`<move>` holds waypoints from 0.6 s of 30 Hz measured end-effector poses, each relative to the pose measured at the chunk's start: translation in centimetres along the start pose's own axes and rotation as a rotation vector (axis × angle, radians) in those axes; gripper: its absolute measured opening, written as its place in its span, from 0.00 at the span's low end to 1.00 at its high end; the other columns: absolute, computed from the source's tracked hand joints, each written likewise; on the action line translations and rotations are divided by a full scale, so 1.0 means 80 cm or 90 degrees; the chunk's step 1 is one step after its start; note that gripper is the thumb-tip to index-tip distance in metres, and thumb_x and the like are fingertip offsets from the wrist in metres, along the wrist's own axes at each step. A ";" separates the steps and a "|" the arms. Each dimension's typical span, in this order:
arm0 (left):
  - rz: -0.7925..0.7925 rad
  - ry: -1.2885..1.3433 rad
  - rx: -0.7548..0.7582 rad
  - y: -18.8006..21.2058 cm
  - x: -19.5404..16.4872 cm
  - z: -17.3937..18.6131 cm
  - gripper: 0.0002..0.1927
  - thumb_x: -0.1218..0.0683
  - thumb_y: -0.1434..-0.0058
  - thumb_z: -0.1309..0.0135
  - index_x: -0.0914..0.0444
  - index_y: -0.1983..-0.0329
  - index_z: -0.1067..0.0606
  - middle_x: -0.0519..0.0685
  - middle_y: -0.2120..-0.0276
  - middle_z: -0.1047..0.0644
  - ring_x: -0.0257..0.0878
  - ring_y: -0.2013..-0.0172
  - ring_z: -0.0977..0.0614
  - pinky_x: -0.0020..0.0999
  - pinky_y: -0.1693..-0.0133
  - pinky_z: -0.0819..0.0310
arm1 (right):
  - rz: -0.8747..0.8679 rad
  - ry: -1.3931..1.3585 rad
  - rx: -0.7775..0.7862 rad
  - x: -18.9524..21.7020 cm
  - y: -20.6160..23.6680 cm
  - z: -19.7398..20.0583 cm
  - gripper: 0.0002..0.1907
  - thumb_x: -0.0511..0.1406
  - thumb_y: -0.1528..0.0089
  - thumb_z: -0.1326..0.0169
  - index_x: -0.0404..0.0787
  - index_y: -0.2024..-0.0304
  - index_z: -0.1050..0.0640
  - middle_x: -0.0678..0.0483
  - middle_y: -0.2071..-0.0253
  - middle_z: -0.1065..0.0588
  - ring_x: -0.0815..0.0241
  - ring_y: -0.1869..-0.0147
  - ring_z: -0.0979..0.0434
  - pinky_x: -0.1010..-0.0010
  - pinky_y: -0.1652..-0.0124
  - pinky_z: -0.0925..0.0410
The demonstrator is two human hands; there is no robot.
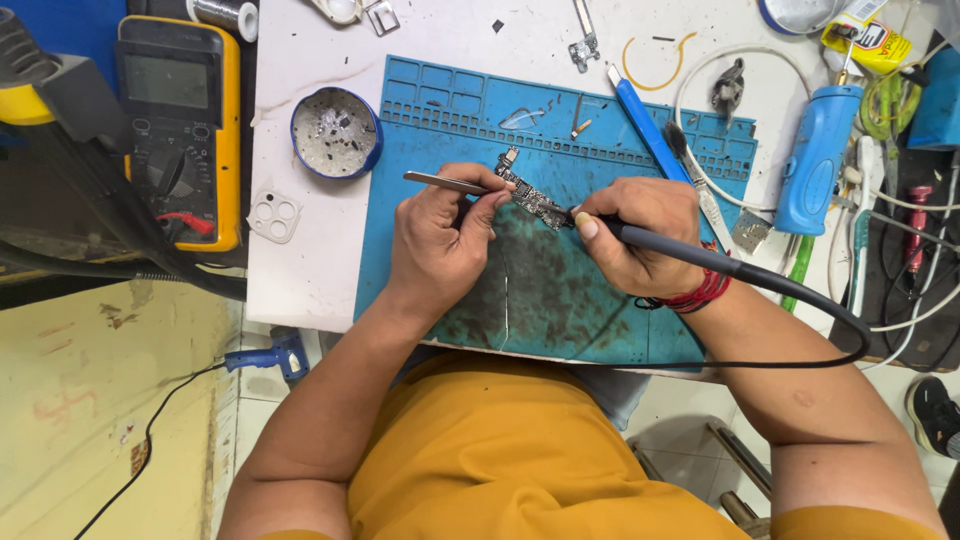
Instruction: The person solders a phone logic board on a blue silicone mat, holding the board steady with a flat metal tool in the left hand while applying a soldering iron with the right hand. They reposition the board, touch components along its edge, and dip the tool in a small container during the work.
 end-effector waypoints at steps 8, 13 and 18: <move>0.009 0.005 0.002 0.000 0.002 -0.002 0.03 0.62 0.30 0.43 0.64 0.55 0.25 0.45 0.72 0.20 0.29 0.75 0.19 0.25 0.73 0.27 | -0.001 0.011 -0.006 0.000 0.000 0.002 0.04 0.28 0.36 0.44 0.35 0.66 0.25 0.49 0.70 0.22 0.54 0.72 0.23 0.67 0.69 0.32; 0.006 0.000 0.005 0.000 0.002 -0.001 0.03 0.62 0.30 0.44 0.63 0.54 0.25 0.45 0.72 0.20 0.29 0.75 0.19 0.25 0.74 0.28 | -0.009 0.008 -0.015 -0.001 0.000 0.002 0.04 0.28 0.36 0.43 0.35 0.67 0.25 0.49 0.71 0.23 0.55 0.73 0.23 0.68 0.70 0.33; 0.003 0.005 0.002 0.001 0.003 -0.001 0.03 0.62 0.30 0.43 0.63 0.55 0.25 0.45 0.70 0.19 0.29 0.75 0.19 0.25 0.74 0.27 | 0.000 0.015 -0.015 0.001 0.000 0.003 0.04 0.27 0.37 0.43 0.35 0.67 0.25 0.49 0.71 0.23 0.54 0.72 0.23 0.67 0.70 0.32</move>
Point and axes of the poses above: each hand's wrist, its own y-axis away from the middle knuckle, its own z-axis out of the back of the hand, x = y × z, the point moved 10 cm from there along -y, towards the middle knuckle
